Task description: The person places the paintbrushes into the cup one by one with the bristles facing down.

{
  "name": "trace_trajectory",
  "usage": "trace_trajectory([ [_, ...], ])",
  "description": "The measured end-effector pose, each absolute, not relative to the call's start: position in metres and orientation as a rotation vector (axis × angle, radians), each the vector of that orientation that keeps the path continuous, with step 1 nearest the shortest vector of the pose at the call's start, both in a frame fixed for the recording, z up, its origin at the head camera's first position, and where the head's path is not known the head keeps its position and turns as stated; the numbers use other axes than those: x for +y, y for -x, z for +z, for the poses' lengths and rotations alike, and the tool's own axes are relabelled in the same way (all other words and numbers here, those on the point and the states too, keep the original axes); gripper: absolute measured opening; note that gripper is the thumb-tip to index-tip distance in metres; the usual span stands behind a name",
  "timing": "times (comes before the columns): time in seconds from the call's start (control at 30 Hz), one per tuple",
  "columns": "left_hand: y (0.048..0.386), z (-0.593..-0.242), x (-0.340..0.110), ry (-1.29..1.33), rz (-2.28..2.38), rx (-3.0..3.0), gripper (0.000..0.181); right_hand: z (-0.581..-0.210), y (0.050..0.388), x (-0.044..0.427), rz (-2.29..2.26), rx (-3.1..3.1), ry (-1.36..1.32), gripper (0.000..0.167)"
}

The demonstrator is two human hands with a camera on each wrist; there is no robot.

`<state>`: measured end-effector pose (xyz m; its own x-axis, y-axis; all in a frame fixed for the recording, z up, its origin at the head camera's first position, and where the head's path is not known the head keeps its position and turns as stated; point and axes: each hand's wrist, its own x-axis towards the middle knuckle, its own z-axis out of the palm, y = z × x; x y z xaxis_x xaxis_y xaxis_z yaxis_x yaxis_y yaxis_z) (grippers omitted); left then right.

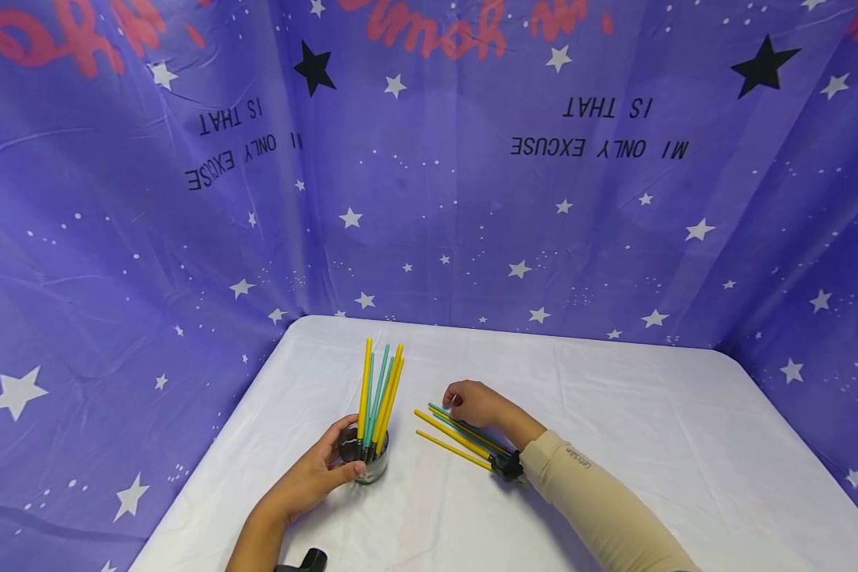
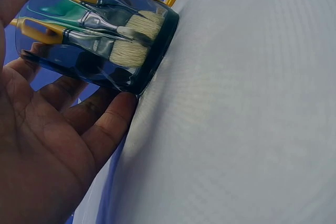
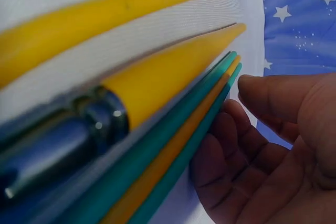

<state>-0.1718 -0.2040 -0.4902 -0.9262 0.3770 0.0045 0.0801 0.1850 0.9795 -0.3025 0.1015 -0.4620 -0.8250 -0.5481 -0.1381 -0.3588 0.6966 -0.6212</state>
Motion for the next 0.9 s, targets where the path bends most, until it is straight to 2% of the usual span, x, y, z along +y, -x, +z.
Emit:
trace_trajectory([
  [0.47, 0.1714, -0.4909, -0.2038, -0.463, 1.822, 2.229, 0.073, -0.4617, 0.3025, 0.0993, -0.744, 2.599, 0.768, 0.018],
  [0.9, 0.1714, -0.4900, -0.2030, -0.434, 1.824, 2.221, 0.074, -0.4534, 0.3078, 0.1061, -0.851, 2.567, 0.705, 0.013],
])
